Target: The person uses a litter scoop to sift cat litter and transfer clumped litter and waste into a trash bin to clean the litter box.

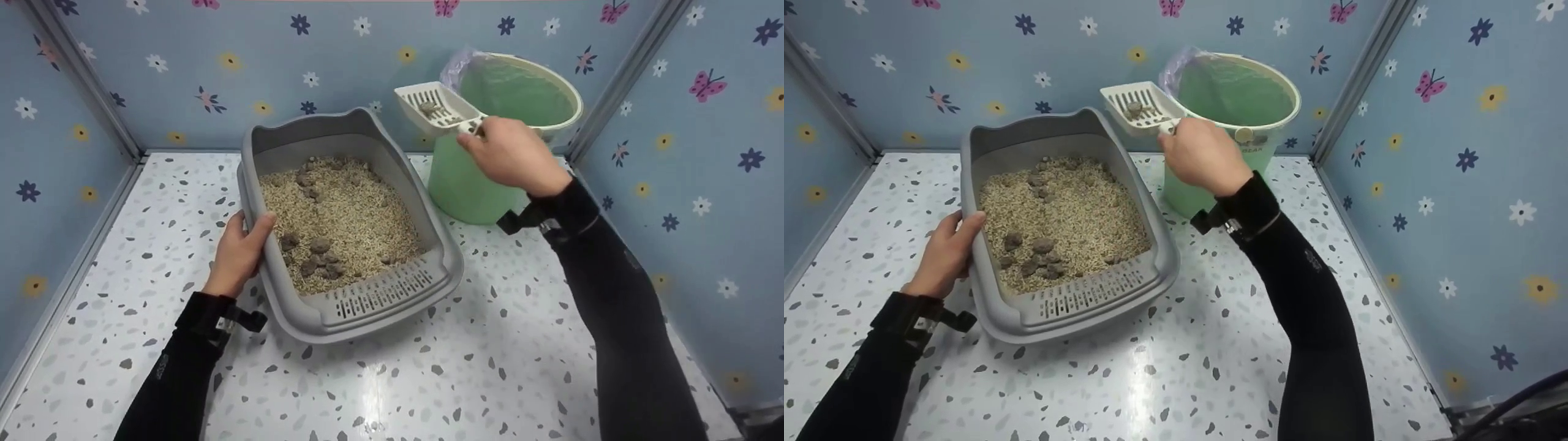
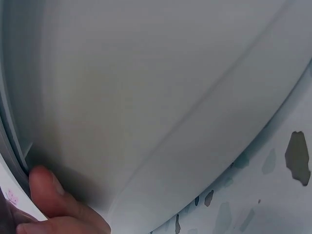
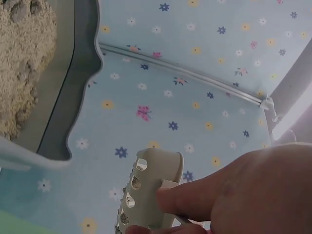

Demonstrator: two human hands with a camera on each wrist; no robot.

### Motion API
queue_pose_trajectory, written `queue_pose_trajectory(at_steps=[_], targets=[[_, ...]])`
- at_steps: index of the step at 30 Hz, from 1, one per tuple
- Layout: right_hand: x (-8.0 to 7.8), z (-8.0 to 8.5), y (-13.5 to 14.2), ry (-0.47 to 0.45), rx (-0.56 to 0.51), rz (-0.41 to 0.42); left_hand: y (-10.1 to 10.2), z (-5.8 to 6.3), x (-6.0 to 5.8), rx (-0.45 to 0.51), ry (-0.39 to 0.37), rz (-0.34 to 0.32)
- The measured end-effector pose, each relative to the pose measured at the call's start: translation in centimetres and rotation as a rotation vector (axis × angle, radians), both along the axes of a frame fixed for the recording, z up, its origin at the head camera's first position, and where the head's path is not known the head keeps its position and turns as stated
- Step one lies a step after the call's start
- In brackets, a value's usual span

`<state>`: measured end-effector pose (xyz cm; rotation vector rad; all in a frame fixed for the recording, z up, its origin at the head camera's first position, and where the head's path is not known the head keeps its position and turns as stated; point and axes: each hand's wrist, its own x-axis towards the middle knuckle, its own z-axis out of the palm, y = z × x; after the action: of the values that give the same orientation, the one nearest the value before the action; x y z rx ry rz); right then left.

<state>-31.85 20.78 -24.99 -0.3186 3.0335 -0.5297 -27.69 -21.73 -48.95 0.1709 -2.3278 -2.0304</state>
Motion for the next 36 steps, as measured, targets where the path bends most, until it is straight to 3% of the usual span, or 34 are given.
queue_pose_trajectory(at_steps=[4,8,18,26,31,33,36], targets=[[-1.3,2.2,2.2,-0.005,-0.001,-0.058,0.0,-0.1,-0.1,0.004,0.011,0.000],[-3.1,3.3,4.4,0.033,0.033,-0.114,0.0,-0.2,-0.1,0.014,0.018,-0.002],[-6.2,2.6,7.8,0.113,0.177,-0.201,-0.1,-0.1,0.0,0.026,0.013,-0.033],[-6.8,2.5,8.6,0.161,0.241,-0.193,0.0,-0.1,-0.1,0.011,0.027,-0.021],[-6.8,2.7,8.5,0.177,0.348,-0.159,0.0,-0.2,-0.2,0.008,0.022,-0.021],[-6.8,2.6,8.4,0.210,0.397,-0.131,0.0,-0.3,-0.2,0.001,0.016,-0.016],[-6.7,2.0,8.3,0.328,0.464,-0.073,0.0,-0.3,-0.3,-0.010,0.007,-0.010]])
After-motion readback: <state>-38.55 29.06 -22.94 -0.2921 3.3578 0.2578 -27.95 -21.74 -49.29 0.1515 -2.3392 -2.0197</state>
